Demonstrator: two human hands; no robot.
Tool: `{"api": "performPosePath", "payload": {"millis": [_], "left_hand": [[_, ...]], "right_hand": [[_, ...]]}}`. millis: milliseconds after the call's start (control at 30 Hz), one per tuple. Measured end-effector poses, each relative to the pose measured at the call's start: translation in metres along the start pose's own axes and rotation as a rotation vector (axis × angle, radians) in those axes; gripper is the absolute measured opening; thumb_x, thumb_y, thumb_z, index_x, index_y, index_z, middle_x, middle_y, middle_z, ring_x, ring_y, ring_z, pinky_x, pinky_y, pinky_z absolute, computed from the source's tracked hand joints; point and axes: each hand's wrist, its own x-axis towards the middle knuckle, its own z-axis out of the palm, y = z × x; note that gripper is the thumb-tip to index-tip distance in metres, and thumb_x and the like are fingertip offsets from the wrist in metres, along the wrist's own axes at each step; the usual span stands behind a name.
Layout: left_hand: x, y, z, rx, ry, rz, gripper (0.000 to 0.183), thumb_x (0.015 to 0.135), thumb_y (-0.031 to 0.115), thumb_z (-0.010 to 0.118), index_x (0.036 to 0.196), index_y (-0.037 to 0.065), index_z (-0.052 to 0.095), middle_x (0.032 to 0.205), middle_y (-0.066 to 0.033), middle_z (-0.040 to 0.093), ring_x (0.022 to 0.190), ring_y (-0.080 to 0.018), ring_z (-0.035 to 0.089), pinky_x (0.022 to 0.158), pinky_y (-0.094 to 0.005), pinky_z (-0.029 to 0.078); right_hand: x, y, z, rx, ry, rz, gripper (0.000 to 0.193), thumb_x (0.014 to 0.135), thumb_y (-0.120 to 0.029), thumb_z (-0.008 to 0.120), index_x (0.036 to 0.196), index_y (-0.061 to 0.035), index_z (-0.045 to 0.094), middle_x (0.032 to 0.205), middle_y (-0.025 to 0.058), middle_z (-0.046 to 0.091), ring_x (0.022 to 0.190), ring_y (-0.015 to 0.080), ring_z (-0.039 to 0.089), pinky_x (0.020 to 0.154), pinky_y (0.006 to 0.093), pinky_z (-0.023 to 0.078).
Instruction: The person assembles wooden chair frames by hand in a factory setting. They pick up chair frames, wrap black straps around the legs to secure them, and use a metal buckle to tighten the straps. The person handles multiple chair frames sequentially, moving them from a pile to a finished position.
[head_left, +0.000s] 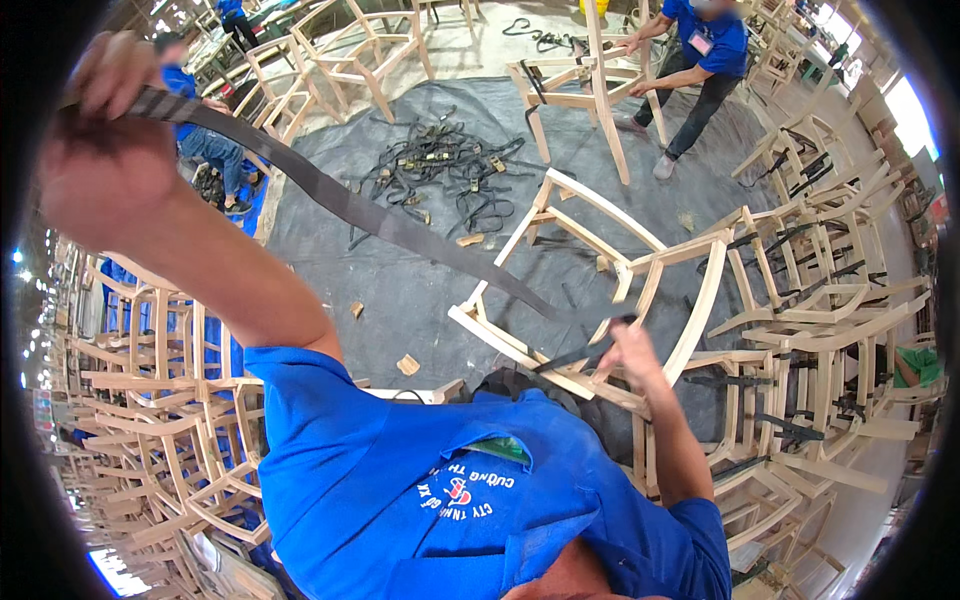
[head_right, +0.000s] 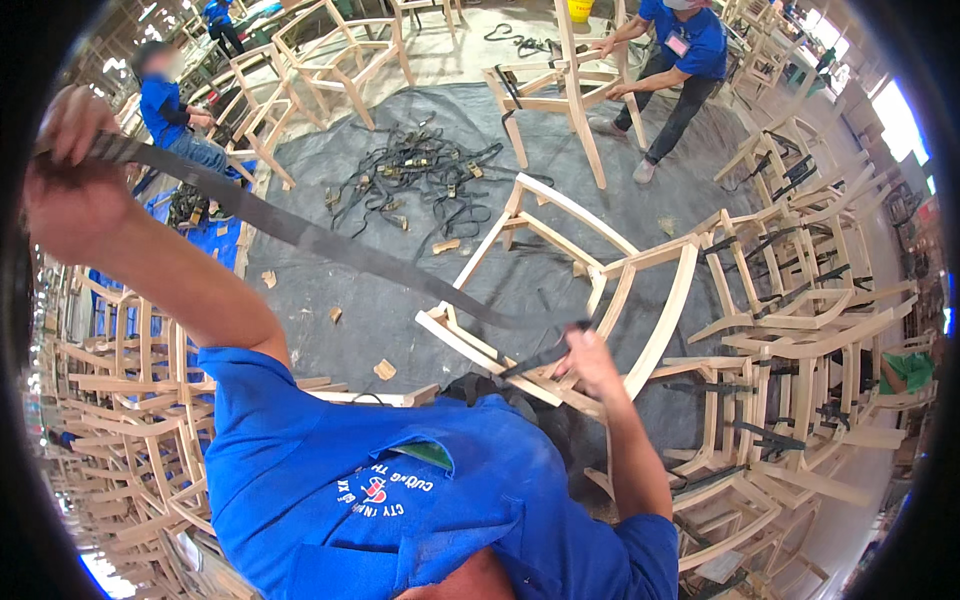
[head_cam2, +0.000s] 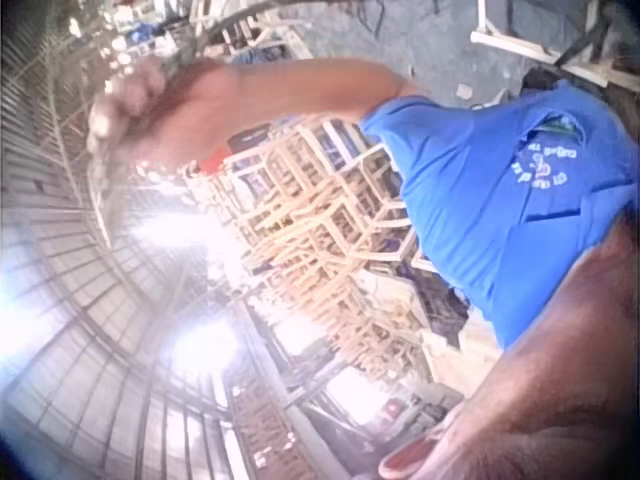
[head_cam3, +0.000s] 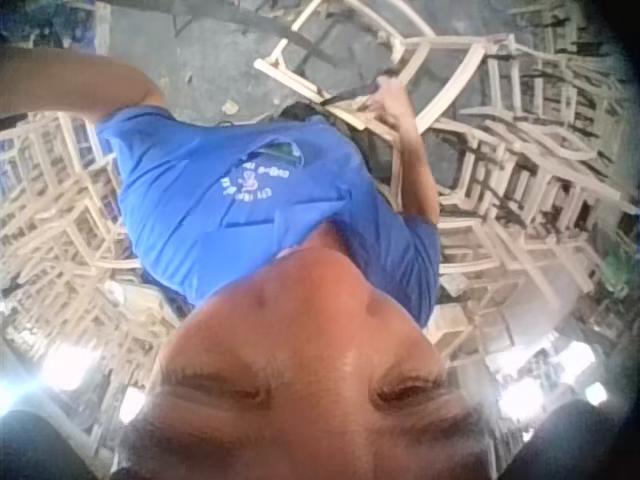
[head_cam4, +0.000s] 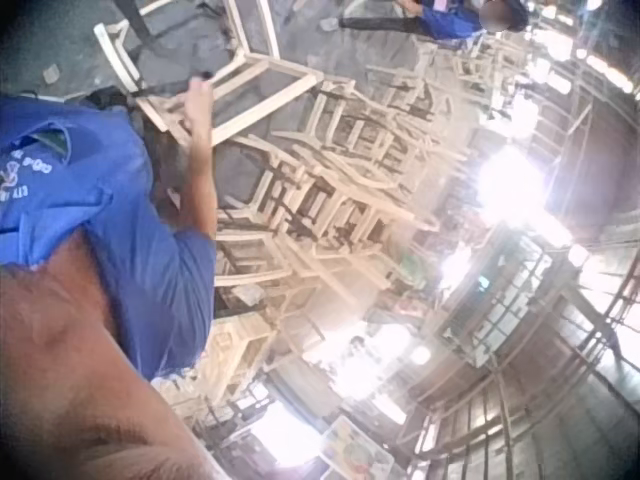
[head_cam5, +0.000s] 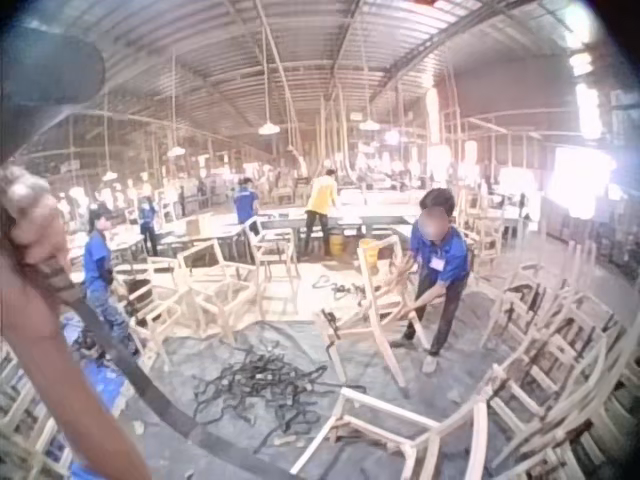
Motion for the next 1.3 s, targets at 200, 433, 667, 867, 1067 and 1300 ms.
{"api": "performPosePath", "payload": {"millis": [200, 433, 667, 867, 1067, 1300], "left_hand": [[-0.179, -0.154, 0.016, -0.184, -0.063, -0.689, 0.038, 0.092, 0.039, 0.052, 0.103, 0.005, 0.066, 0.144, -0.0233, 0.055, 0.131, -0.0338, 0.054, 0.112, -0.0499, 0.038], [-0.344, -0.217, 0.140, -1.024, -0.175, -1.357, 0.022, 0.103, 0.026, 0.053, 0.110, 0.006, 0.059, 0.082, -0.0037, 0.062, 0.060, -0.0101, 0.049, 0.063, -0.0316, 0.053], [-0.302, -0.208, 0.046, 0.139, -0.218, -1.485, 0.023, 0.104, 0.026, 0.055, 0.102, 0.006, 0.067, 0.074, 0.0057, 0.053, 0.064, -0.0037, 0.047, 0.058, -0.0213, 0.043], [-0.159, -0.251, -0.111, 0.967, -0.215, -1.084, 0.019, 0.091, 0.023, 0.067, 0.086, 0.005, 0.070, 0.076, 0.0021, 0.064, 0.073, -0.0084, 0.056, 0.067, -0.0294, 0.048], [0.048, -0.235, -0.194, 1.356, -0.021, -0.780, 0.057, 0.089, 0.024, 0.074, 0.138, 0.002, 0.053, 0.108, -0.0136, 0.071, 0.092, -0.0166, 0.065, 0.084, -0.0319, 0.051], [-0.010, -0.311, -0.194, 2.275, -0.035, -0.571, 0.050, 0.089, 0.042, 0.068, 0.132, 0.016, 0.061, 0.123, -0.0185, 0.067, 0.116, -0.0380, 0.063, 0.090, -0.0483, 0.053]], "right_hand": [[-0.050, -0.245, 0.056, 0.687, -0.276, -0.648, 0.030, 0.108, -0.022, 0.043, 0.120, 0.0021, 0.057, 0.113, 0.0170, 0.069, 0.095, 0.0291, 0.072, 0.075, 0.0435, 0.065], [-0.054, -0.332, -0.029, 0.722, -0.286, -0.770, 0.028, 0.106, -0.016, 0.048, 0.118, 0.0074, 0.057, 0.121, 0.0212, 0.066, 0.125, 0.0364, 0.060, 0.105, 0.0414, 0.055], [-0.068, -0.159, -0.069, -0.076, 0.479, -0.383, 0.021, 0.098, -0.016, 0.064, 0.118, -0.0080, 0.063, 0.091, 0.0014, 0.067, 0.078, 0.0076, 0.060, 0.067, 0.0236, 0.047], [-0.135, -0.028, -0.059, -0.411, 0.930, -0.277, 0.028, 0.094, -0.014, 0.066, 0.118, 0.0018, 0.064, 0.100, 0.0117, 0.072, 0.090, 0.0176, 0.070, 0.083, 0.0315, 0.055], [-0.160, 0.059, -0.033, 0.055, 1.021, -0.163, 0.032, 0.097, -0.014, 0.065, 0.125, 0.0013, 0.059, 0.107, 0.0094, 0.069, 0.089, 0.0131, 0.064, 0.078, 0.0266, 0.051], [-0.138, 0.063, 0.008, 0.124, 0.985, -0.155, 0.038, 0.099, -0.018, 0.063, 0.130, 0.0027, 0.056, 0.108, 0.0081, 0.068, 0.092, 0.0124, 0.063, 0.079, 0.0261, 0.051]]}}
